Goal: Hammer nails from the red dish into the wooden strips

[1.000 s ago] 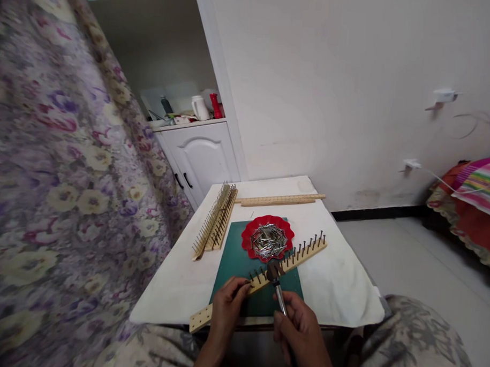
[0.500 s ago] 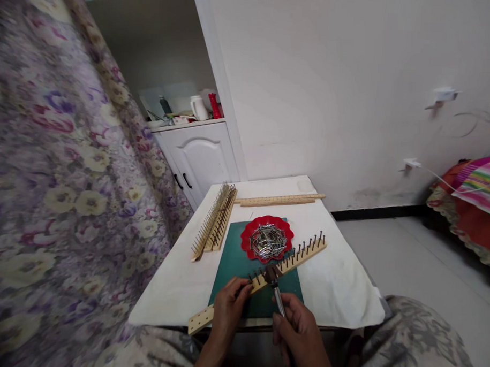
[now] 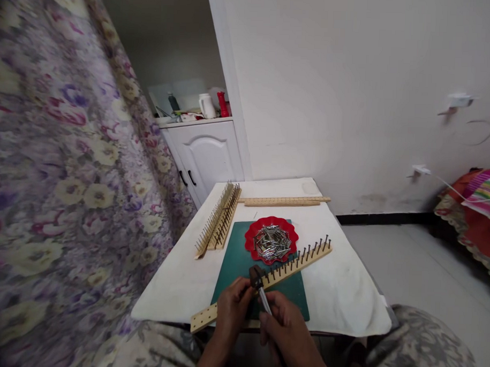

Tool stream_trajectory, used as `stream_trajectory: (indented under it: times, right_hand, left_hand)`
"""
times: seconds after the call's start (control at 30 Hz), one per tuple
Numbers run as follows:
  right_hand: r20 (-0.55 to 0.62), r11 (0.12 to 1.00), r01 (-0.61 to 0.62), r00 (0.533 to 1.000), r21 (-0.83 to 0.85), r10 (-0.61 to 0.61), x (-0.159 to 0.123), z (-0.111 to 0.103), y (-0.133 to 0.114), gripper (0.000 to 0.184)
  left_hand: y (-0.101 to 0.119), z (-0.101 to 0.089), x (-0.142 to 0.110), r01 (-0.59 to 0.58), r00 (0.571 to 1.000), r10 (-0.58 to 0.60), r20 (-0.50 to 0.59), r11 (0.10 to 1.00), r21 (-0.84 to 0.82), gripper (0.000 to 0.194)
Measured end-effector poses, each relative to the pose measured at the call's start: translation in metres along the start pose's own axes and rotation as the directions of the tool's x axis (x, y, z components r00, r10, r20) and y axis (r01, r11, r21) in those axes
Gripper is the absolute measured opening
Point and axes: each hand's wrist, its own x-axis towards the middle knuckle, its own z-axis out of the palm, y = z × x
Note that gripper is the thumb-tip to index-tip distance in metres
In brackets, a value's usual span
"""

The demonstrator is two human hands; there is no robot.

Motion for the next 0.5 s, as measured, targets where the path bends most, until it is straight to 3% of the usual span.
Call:
stream_trajectory:
  times: [0.5]
  right_hand:
    - [0.03,0.999,0.011,1.0,-0.047,-0.01,0.003,0.0023,-0.0031,0.032]
  left_hand:
    - [-0.0021,0.0015,-0.0001,0.007,1.0,-0.006,-0.007,0.998,0.067,0.022]
